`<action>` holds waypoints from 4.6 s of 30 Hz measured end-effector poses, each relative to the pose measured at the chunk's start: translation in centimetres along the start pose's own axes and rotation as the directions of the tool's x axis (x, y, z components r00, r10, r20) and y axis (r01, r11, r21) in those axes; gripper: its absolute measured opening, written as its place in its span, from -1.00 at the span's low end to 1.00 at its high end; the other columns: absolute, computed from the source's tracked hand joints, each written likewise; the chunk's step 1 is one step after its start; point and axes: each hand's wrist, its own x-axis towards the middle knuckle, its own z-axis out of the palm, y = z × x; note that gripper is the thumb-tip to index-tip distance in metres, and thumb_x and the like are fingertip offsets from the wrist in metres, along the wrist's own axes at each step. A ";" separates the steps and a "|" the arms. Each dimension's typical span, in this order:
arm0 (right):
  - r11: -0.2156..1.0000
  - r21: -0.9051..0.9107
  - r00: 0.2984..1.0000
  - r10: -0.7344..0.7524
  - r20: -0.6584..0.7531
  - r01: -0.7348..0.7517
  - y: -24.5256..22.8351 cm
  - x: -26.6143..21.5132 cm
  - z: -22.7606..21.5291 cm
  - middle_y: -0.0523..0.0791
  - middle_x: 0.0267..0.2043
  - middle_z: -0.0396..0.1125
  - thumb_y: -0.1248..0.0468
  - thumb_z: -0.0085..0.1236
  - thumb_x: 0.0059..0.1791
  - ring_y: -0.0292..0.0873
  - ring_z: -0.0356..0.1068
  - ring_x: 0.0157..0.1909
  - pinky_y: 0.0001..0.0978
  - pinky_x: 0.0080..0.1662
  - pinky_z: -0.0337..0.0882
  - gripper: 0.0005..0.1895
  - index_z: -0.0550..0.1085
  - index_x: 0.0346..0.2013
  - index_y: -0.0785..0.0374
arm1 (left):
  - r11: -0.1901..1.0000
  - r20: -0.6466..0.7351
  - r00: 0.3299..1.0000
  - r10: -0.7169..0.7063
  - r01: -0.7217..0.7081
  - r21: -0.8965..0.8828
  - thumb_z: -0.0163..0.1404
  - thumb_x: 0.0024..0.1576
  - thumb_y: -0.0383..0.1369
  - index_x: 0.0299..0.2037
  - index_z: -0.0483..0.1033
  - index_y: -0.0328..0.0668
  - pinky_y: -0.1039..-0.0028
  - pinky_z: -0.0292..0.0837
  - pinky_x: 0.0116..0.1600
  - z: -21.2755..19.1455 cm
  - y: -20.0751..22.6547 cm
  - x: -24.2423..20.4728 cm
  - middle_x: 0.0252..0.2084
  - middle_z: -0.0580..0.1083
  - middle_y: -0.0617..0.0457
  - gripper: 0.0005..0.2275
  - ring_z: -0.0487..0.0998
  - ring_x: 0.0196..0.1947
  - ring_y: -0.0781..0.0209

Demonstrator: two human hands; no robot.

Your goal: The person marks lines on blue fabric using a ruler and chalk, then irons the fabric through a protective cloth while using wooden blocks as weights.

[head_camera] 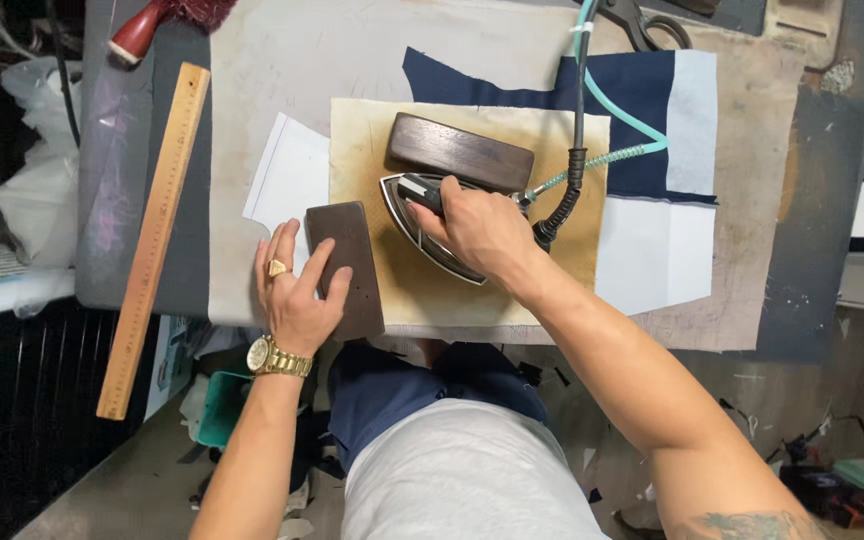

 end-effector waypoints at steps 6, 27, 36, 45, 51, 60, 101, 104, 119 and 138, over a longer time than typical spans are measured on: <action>0.995 0.032 0.990 -0.095 0.101 0.092 0.4 -1.0 -1.0 0.20 -0.45 0.43 -0.18 -0.18 0.13 0.38 0.52 -0.31 0.22 -0.22 0.52 -0.45 0.36 -0.27 0.30 | 0.990 0.185 0.980 -0.079 0.056 0.130 0.22 0.01 -0.03 0.23 0.49 -0.09 -0.23 -0.04 0.41 0.7 3.0 -1.5 0.45 0.22 -0.32 -0.41 0.23 0.44 -0.27; 0.891 0.004 0.754 -0.387 0.531 0.455 1.0 -4.8 -0.3 0.05 -0.37 0.51 -0.32 -0.13 0.03 0.20 0.57 -0.27 0.06 -0.10 0.57 -0.48 0.40 -0.22 0.05 | 0.948 -0.155 0.969 -0.191 0.223 0.228 0.04 0.32 -0.21 0.07 0.64 -0.21 0.10 0.06 0.42 2.0 -7.1 -4.2 0.31 0.40 -0.23 -0.72 0.30 0.38 -0.17; 0.979 -0.020 0.978 -0.203 0.058 0.204 -0.2 -7.1 2.4 0.10 -0.38 0.43 -0.22 -0.13 0.10 0.28 0.53 -0.39 0.16 -0.28 0.55 -0.49 0.35 -0.22 0.19 | 0.947 -0.196 0.970 -0.145 0.193 0.255 0.06 0.29 -0.27 0.05 0.64 -0.20 0.10 0.10 0.40 1.8 -6.7 -3.7 0.25 0.46 -0.24 -0.76 0.39 0.32 -0.18; 0.999 0.029 0.959 -0.014 -0.285 0.023 -0.9 -1.2 3.4 0.05 -0.52 0.38 -0.24 -0.20 0.11 0.31 0.52 -0.46 0.16 -0.35 0.53 -0.46 0.32 -0.28 0.19 | 0.959 -0.195 0.978 -0.069 0.119 0.257 0.04 0.29 -0.31 0.05 0.65 -0.24 0.07 0.15 0.38 1.9 -7.4 -4.0 0.24 0.47 -0.28 -0.76 0.41 0.30 -0.23; 0.997 0.032 0.989 0.073 -0.132 -0.069 3.3 -2.9 1.5 0.12 -0.48 0.41 -0.28 -0.26 0.13 0.37 0.52 -0.36 0.22 -0.28 0.50 -0.41 0.33 -0.24 0.22 | 0.957 -0.190 0.980 -0.065 0.115 0.266 0.06 0.29 -0.33 0.05 0.66 -0.26 0.08 0.14 0.39 1.9 -7.7 -4.6 0.26 0.47 -0.28 -0.76 0.41 0.31 -0.23; 0.978 0.019 0.974 0.207 0.092 -0.210 10.5 -9.1 -3.1 0.28 -0.34 0.46 -0.25 -0.17 0.15 0.41 0.51 -0.19 0.25 -0.13 0.45 -0.37 0.39 -0.24 0.31 | 0.963 -0.193 0.980 -0.052 0.100 0.249 0.05 0.30 -0.35 0.03 0.67 -0.32 0.06 0.13 0.39 1.9 -7.4 -4.0 0.25 0.48 -0.33 -0.76 0.41 0.30 -0.27; 0.987 0.058 0.980 -0.159 0.120 0.153 2.0 0.0 -2.5 0.17 -0.41 0.46 -0.17 -0.16 0.12 0.35 0.54 -0.32 0.21 -0.22 0.51 -0.46 0.38 -0.24 0.29 | 0.956 -0.191 0.977 -0.093 0.141 0.256 0.02 0.30 -0.36 0.03 0.65 -0.33 0.05 0.13 0.36 2.0 -7.0 -3.7 0.25 0.46 -0.33 -0.76 0.39 0.31 -0.29; 0.982 0.064 0.980 -0.182 0.084 0.177 1.0 0.8 -2.2 0.19 -0.42 0.44 -0.16 -0.18 0.13 0.38 0.53 -0.34 0.22 -0.23 0.51 -0.46 0.37 -0.25 0.31 | 0.955 -0.181 0.978 -0.105 0.150 0.257 0.01 0.28 -0.36 0.03 0.65 -0.32 0.05 0.13 0.36 1.9 -7.0 -3.8 0.26 0.46 -0.31 -0.76 0.39 0.31 -0.27; 0.959 0.084 0.940 -0.282 0.194 0.270 2.0 1.1 -2.5 0.20 -0.42 0.46 -0.20 -0.11 0.10 0.39 0.53 -0.29 0.25 -0.20 0.51 -0.45 0.41 -0.24 0.27 | 0.959 -0.173 0.984 -0.051 0.097 0.268 0.01 0.28 -0.38 0.03 0.65 -0.35 0.05 0.15 0.36 1.5 -6.9 -3.7 0.24 0.47 -0.34 -0.76 0.41 0.29 -0.28; 0.991 0.134 0.979 -0.023 0.203 -0.004 6.8 -3.2 -3.3 0.25 -0.34 0.45 -0.24 -0.16 0.11 0.41 0.50 -0.17 0.27 -0.13 0.44 -0.37 0.42 -0.22 0.34 | 0.963 -0.164 0.985 -0.051 0.092 0.254 0.05 0.24 -0.41 0.04 0.66 -0.34 0.05 0.12 0.36 1.9 -7.7 -4.2 0.26 0.47 -0.33 -0.76 0.40 0.30 -0.29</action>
